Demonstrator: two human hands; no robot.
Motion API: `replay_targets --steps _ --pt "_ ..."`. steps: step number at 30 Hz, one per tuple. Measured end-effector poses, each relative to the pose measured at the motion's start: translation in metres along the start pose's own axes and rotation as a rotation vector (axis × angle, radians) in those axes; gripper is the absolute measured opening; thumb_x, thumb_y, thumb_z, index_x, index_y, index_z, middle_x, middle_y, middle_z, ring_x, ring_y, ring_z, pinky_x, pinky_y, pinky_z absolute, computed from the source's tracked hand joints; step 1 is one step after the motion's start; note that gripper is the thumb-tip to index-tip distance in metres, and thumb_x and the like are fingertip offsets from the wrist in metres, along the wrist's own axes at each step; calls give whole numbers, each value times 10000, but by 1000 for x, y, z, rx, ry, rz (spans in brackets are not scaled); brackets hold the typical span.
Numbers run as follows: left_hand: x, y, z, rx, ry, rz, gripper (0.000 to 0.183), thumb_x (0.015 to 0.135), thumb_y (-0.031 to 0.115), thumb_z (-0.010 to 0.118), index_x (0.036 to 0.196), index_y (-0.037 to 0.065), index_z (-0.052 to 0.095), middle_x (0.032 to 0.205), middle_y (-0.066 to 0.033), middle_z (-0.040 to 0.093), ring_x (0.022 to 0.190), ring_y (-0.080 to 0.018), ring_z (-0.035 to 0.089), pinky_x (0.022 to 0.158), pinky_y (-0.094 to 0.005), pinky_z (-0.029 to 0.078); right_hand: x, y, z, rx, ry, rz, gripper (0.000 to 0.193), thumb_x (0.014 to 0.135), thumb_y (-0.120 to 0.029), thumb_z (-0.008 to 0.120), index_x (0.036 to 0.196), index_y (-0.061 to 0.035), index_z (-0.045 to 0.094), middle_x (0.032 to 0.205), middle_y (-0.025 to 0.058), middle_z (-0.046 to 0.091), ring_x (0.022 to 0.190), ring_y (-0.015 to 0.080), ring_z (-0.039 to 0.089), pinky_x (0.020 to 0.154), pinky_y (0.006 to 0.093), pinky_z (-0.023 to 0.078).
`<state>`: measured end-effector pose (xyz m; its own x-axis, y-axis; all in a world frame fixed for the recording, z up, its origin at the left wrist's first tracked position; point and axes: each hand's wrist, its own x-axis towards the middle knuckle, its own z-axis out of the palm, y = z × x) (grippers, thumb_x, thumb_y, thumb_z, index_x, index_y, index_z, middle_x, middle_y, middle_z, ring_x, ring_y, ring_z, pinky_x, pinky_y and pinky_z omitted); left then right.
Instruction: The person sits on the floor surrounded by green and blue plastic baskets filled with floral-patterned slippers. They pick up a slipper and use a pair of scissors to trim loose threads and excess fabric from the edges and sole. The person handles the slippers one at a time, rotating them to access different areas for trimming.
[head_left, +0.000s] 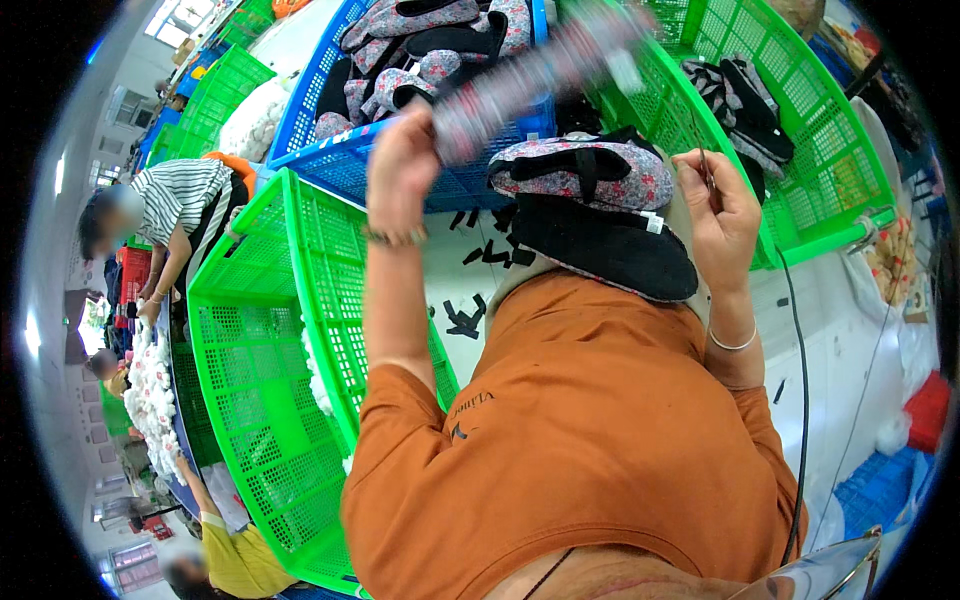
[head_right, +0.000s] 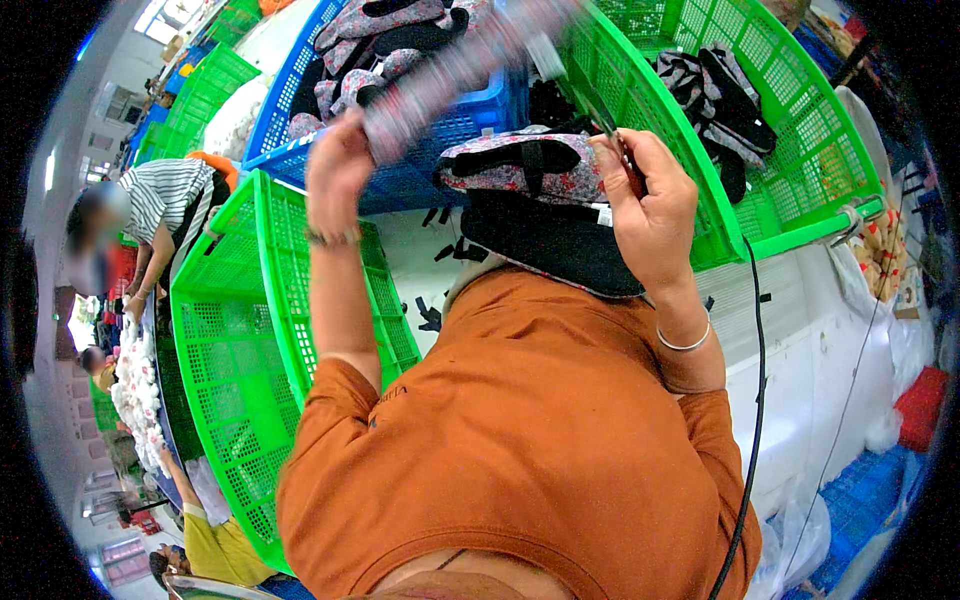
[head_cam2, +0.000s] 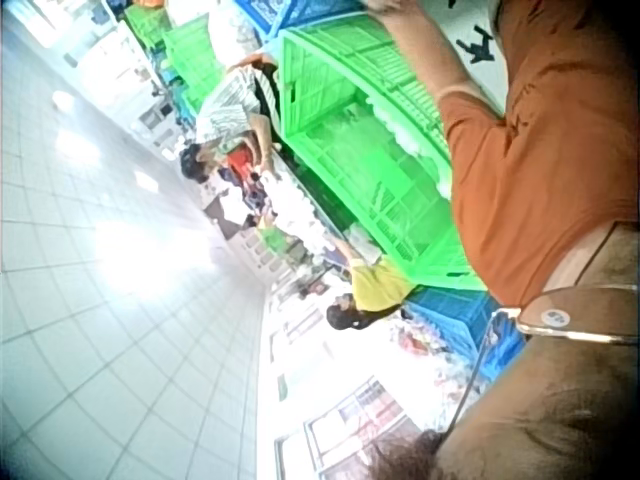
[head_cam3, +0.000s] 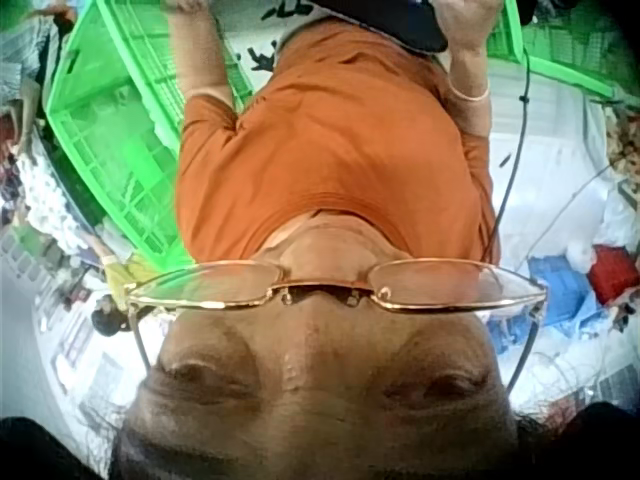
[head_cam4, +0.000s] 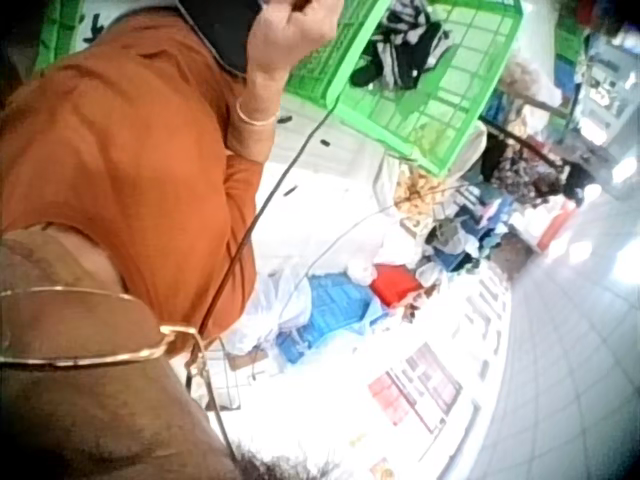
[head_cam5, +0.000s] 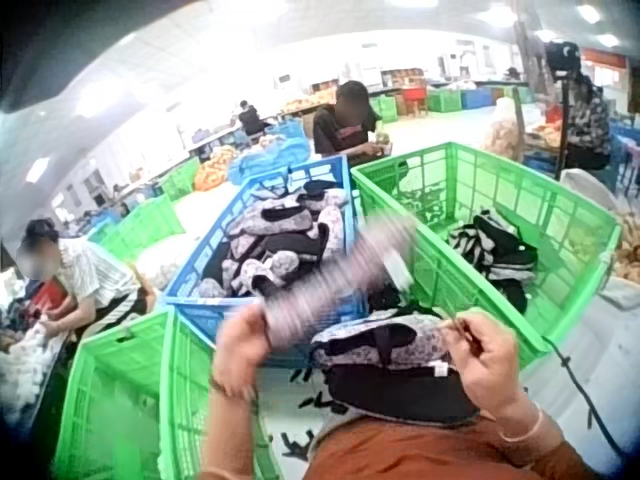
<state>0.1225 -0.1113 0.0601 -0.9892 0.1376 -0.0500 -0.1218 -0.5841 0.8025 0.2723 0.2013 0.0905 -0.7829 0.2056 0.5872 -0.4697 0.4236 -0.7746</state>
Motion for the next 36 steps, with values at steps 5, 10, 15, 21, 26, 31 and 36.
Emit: replay_targets --steps 5,10,15,21,26,31,36 --pt "98 57 -2 -413 121 413 143 935 120 524 1017 14 575 974 -125 614 1002 -255 560 995 -458 407 -5 8 9 14 -80 4 129 867 -75 650 931 25 599 730 57 533 590 102 455 525 226 375" --pt "56 -51 11 104 -177 168 57 844 30 605 895 5 613 859 -75 623 754 -163 574 698 -272 476 -7 33 12 -74 -106 -40 132 849 -80 657 908 17 589 733 104 540 586 203 507 536 290 407" --pt "-40 -108 15 925 -37 357 49 751 -23 640 758 22 657 745 -11 599 673 -90 551 615 -216 441 -3 53 -1 -264 -173 54 152 794 -33 673 927 28 631 783 85 596 636 150 554 575 265 437" --pt "-91 -92 29 1102 -214 502 96 787 -59 635 829 16 678 829 -48 625 771 -120 580 688 -228 449 -16 94 -6 -442 -406 104 168 856 -161 595 851 5 623 785 173 594 704 341 579 628 407 450" --pt "-89 -98 37 1330 -157 700 184 754 5 686 934 38 666 976 -101 628 930 -239 595 817 -320 470 -27 124 5 -635 -695 143 273 894 -245 546 798 2 612 805 215 617 790 399 600 691 474 466" --pt "-58 -101 44 1737 -207 651 545 663 196 783 1145 46 578 1158 -166 551 1100 -357 511 953 -432 409 -27 126 2 -604 -692 199 280 900 -257 544 813 -1 616 831 218 624 809 403 602 711 483 467" --pt "-18 -111 47 1810 -288 456 529 653 222 775 1123 59 595 1065 -118 597 1018 -319 549 871 -415 443 -30 121 5 -643 -655 166 250 898 -235 548 810 -11 615 822 216 623 810 397 604 711 485 465"
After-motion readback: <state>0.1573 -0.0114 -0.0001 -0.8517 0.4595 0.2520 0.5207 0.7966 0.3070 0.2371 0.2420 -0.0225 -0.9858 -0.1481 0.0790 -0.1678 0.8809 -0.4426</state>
